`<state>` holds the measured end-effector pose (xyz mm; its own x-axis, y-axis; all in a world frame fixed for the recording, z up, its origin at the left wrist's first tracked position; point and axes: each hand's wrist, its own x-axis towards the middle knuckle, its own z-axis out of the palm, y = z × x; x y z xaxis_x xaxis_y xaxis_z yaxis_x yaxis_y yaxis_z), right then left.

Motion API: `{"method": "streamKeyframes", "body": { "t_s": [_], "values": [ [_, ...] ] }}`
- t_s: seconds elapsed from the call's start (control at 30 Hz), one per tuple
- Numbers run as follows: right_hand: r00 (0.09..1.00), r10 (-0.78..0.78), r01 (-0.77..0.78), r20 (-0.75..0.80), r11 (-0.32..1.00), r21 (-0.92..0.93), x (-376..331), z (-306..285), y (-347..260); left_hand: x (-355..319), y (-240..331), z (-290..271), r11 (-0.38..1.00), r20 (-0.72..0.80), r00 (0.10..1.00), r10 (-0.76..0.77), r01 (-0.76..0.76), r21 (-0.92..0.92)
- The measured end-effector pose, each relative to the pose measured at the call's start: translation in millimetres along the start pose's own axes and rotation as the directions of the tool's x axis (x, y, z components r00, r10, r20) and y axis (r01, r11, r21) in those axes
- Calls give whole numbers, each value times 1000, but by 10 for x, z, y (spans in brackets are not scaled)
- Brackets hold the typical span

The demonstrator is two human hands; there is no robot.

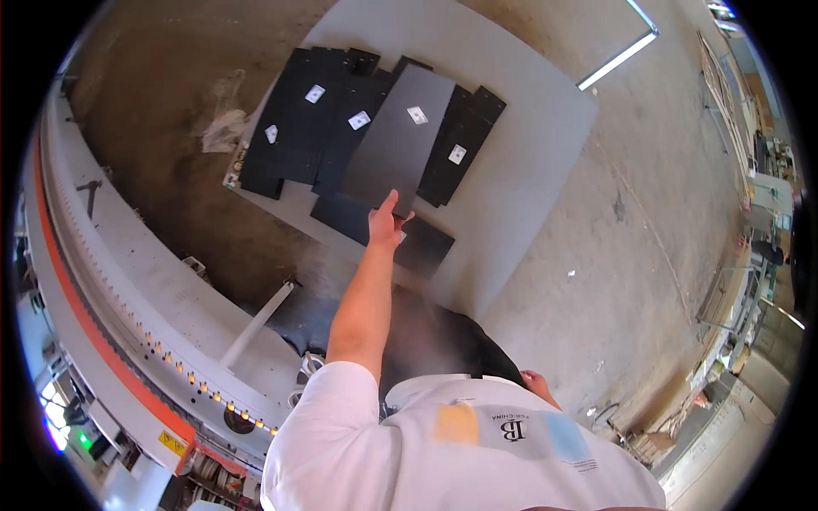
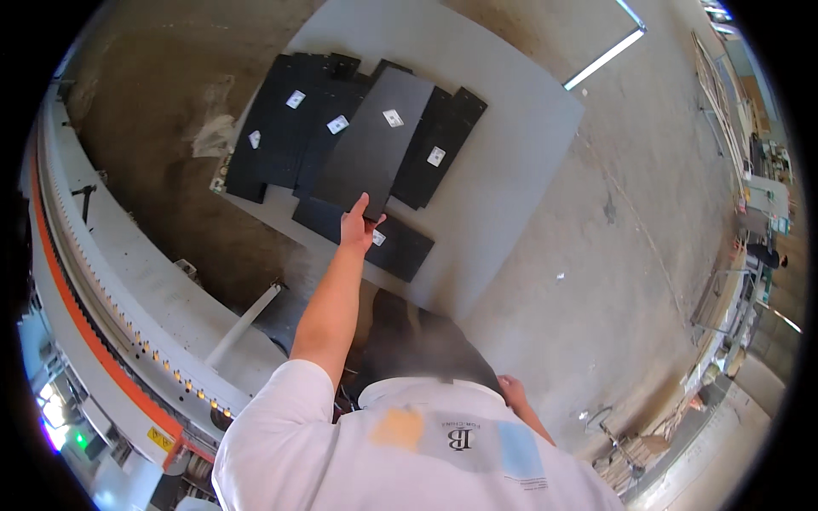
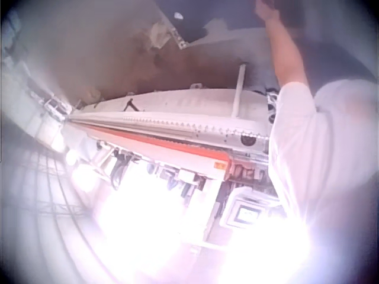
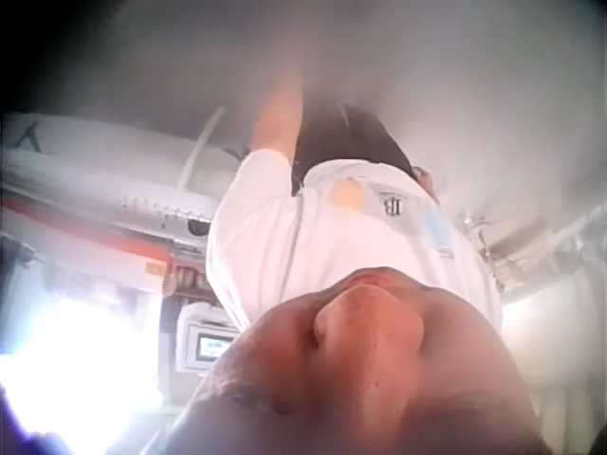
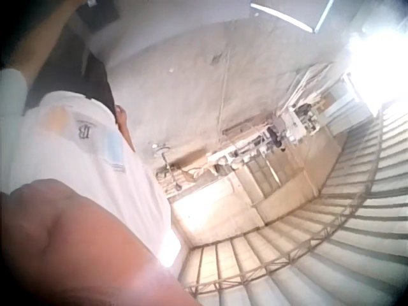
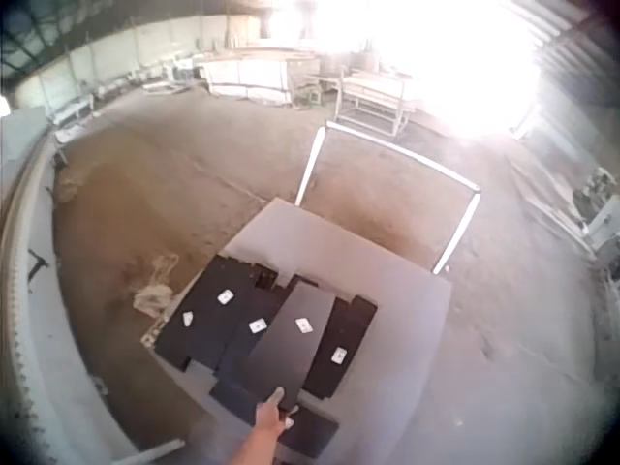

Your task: The person feeds several dark and light wood panels into an edge-banding machine by hand, one at a time, and then stacks the processed panels onto a cart.

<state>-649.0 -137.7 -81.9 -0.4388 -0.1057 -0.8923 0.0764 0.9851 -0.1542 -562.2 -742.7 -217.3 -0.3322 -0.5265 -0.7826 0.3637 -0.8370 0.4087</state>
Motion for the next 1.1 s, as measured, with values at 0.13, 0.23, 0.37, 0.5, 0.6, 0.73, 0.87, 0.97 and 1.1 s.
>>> {"method": "streamKeyframes", "body": {
  "t_s": [0.13, 0.23, 0.37, 0.5, 0.6, 0.73, 0.87, 0.97, 1.1],
  "values": [
    [992, -123, 120, 28, 990, 77, 431, -298, -436, -774, 180, -24, 989, -14, 989, 147, -147, 16],
    [972, -232, 206, 49, 929, 308, 745, -444, -820, -1665, 151, -350, 987, -22, 987, 160, -160, -24],
    [856, -501, 480, 129, 862, 165, 982, -553, -1891, -3061, -73, -915, 974, -5, 975, 223, -223, -42],
    [624, -680, 498, 385, 726, 475, 87, -178, -3563, -4303, -390, -1292, 929, -77, 928, 365, -368, -31],
    [474, -720, 219, 507, 654, 724, -694, 303, -4385, -4843, -711, -1642, 832, -115, 830, 546, -522, 186],
    [148, -726, -250, 671, 629, 736, -1165, 959, -4627, -5505, -695, -1752, 127, 179, 442, 879, -579, 806],
    [-246, -806, -417, 538, 589, 692, -2233, 1061, -4389, -5933, -797, -2001, -251, 265, 115, 957, -123, 960],
    [-267, -798, -370, 540, 602, 707, -2512, 1159, -4420, -6126, -753, -1986, -291, 312, -129, 941, 157, 944],
    [-484, -763, -334, 429, 614, 715, -2985, 1321, -4368, -6307, -742, -2246, -296, 362, -295, 884, 245, 923]
  ]
}}
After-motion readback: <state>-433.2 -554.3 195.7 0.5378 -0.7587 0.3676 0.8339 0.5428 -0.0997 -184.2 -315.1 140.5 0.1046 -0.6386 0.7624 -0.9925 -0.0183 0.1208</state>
